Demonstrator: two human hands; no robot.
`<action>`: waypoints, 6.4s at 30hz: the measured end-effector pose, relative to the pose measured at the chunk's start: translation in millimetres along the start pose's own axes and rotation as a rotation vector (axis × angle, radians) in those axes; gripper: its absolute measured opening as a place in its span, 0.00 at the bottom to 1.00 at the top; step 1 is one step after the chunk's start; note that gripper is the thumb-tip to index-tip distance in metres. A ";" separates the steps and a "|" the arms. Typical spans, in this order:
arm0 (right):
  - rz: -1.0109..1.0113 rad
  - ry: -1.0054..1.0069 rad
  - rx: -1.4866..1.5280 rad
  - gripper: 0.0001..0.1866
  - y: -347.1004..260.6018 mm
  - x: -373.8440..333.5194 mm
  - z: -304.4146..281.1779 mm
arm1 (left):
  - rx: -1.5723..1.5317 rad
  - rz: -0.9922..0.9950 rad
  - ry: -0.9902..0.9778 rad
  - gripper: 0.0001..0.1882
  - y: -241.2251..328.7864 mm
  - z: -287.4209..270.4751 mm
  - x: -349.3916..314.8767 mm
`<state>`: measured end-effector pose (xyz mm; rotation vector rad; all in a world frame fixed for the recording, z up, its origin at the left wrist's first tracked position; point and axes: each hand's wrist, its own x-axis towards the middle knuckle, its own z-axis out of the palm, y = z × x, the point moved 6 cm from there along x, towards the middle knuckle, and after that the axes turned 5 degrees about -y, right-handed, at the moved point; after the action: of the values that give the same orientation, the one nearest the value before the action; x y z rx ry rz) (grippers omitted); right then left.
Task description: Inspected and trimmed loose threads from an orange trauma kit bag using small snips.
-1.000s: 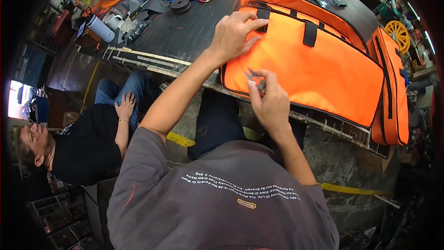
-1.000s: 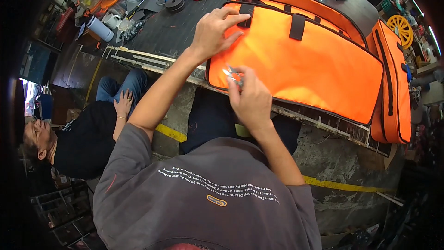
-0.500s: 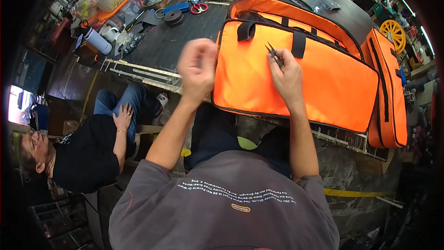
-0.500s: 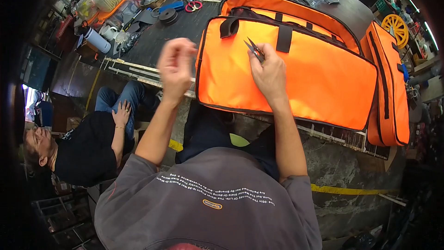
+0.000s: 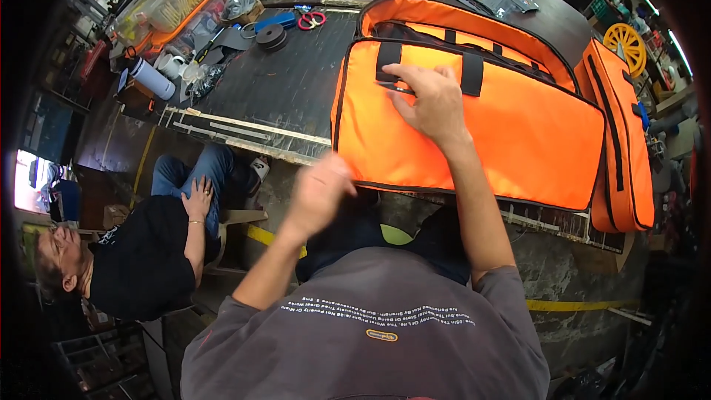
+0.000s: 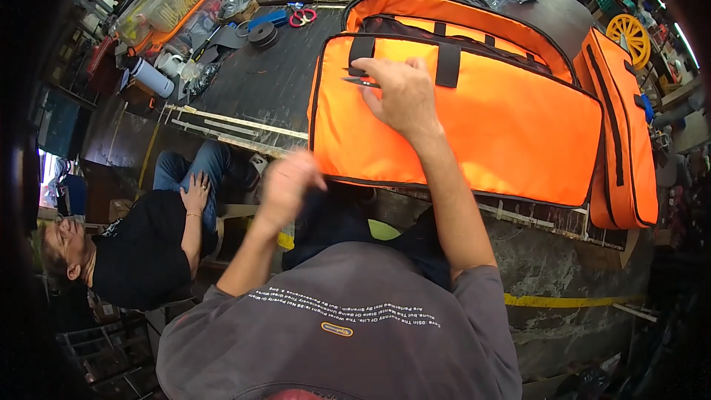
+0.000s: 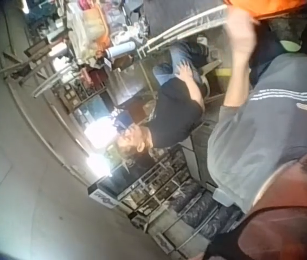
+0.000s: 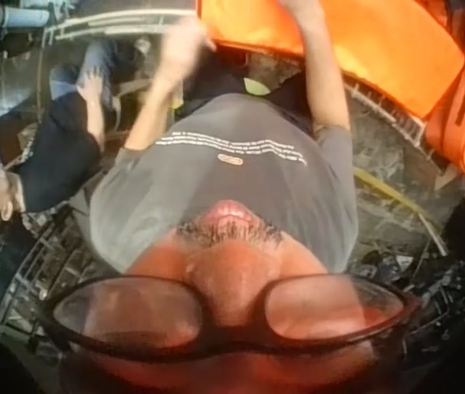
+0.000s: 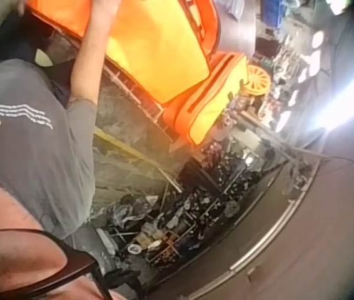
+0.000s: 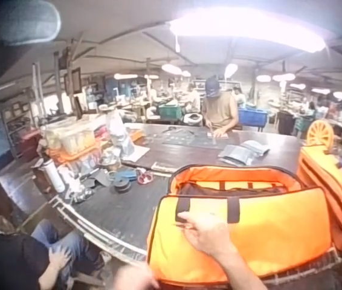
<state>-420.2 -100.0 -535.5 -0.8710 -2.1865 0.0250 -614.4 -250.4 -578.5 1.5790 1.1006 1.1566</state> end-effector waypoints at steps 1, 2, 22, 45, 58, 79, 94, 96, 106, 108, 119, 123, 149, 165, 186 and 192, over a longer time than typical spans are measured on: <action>0.023 -0.012 0.002 0.13 6.0 2.8 1.0 | 0.111 -0.142 -0.169 0.15 -7.6 31.7 -9.2; -0.059 -0.027 -0.087 0.13 8.3 8.2 2.3 | 0.294 -0.131 -0.443 0.14 -8.6 58.7 -14.6; -0.065 -0.045 0.153 0.11 31.2 44.2 1.9 | -0.029 0.174 0.280 0.06 -53.0 5.8 189.6; 0.383 -0.060 0.137 0.18 122.7 94.1 22.1 | -0.190 0.229 0.133 0.08 -43.8 4.2 162.0; 0.588 -0.198 0.265 0.21 164.7 98.9 36.4 | 0.537 0.192 -0.051 0.14 -4.8 20.6 100.9; 0.705 -0.449 0.054 0.22 143.8 85.3 43.5 | 0.874 0.408 0.169 0.04 -5.3 8.4 173.7; 0.530 0.077 0.063 0.18 132.1 81.2 19.4 | 0.863 0.399 0.138 0.14 -3.5 5.9 170.1; 0.544 -0.026 -0.026 0.17 132.3 77.7 21.4 | 0.835 0.483 0.193 0.10 -4.5 12.2 173.9; 0.516 0.064 0.117 0.32 94.2 77.9 -19.5 | 0.438 0.380 0.313 0.04 -10.1 -4.9 168.4; 0.466 0.054 0.226 0.30 77.3 63.1 -36.8 | 0.209 0.297 0.356 0.05 -16.2 -14.9 164.5; 0.679 0.196 0.277 0.10 106.6 -86.8 -129.1 | 0.311 0.406 0.450 0.13 26.9 -35.7 143.2; 0.352 0.039 0.093 0.10 93.2 -76.3 -111.5 | 0.507 0.537 0.167 0.06 32.2 57.5 171.2; 0.157 0.056 0.140 0.06 110.4 -28.7 -94.6 | -0.190 0.159 -0.009 0.06 -12.5 128.9 221.3; 0.378 0.015 0.283 0.17 154.8 -12.4 -87.8 | -0.167 0.033 -0.082 0.13 -8.2 133.9 225.8; 0.657 -0.148 0.205 0.20 247.2 33.4 -78.4 | 0.516 0.284 -0.302 0.05 16.9 113.9 133.9; 0.544 -0.119 0.315 0.24 218.1 24.5 -105.0 | 0.675 0.313 0.132 0.06 9.3 111.7 136.2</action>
<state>-235.7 55.9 -506.3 -1.2697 -1.9139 0.6814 -480.1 -137.1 -563.2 2.2821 1.4661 1.1655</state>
